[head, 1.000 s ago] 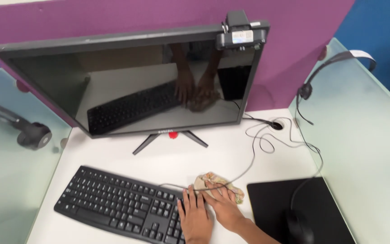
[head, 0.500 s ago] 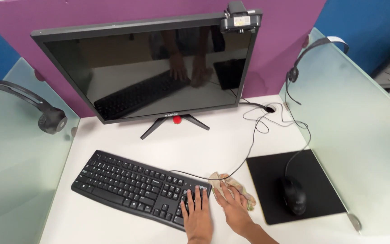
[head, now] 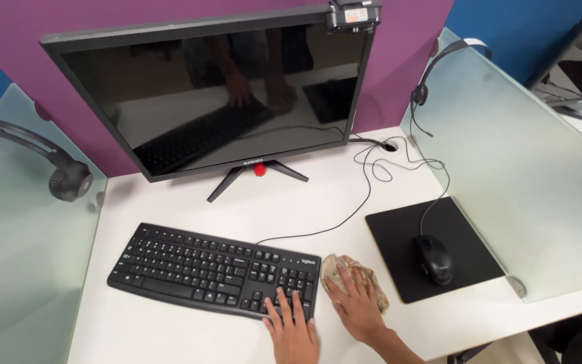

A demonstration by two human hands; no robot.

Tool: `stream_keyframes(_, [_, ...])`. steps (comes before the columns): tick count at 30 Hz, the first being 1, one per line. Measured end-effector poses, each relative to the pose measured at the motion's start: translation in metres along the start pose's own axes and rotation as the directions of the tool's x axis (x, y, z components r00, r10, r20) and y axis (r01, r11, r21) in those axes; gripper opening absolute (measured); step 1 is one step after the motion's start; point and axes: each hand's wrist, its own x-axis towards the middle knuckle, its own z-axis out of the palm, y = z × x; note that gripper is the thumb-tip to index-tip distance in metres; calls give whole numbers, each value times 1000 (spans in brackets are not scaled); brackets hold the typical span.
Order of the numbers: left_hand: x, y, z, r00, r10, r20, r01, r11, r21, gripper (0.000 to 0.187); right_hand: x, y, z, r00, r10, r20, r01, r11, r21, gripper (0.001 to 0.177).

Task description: Wiping down office equipment including a headset, keyboard, mousepad, and desk surface with a cloth.

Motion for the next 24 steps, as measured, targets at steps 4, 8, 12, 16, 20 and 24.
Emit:
stream_keyframes(4, [-1,-6,-13,978,169,122,-161,984,-73,77,-29,-9,34,995,-39,-95,35,999,-41,64])
stream_keyframes(8, [-3,-15,-36,936,284,207,-250,952,-178,74,-63,-19,63,976,-67,-207,98,985,142,56])
stream_keyframes(12, [-13,-43,-29,926,368,87,-333,903,-273,72,-70,-12,35,971,59,-233,13,955,298,57])
stream_keyframes(16, [-35,-61,-20,947,314,69,-288,925,-248,72,-69,-18,16,917,353,-185,-318,928,194,54])
stream_keyframes(20, [-45,-71,1,954,291,69,-276,945,-173,72,-65,-24,53,940,269,-211,-285,957,-49,58])
stream_keyframes(24, [-52,-67,22,944,324,54,-312,937,-157,70,-87,-61,83,940,180,-288,-206,976,-64,61])
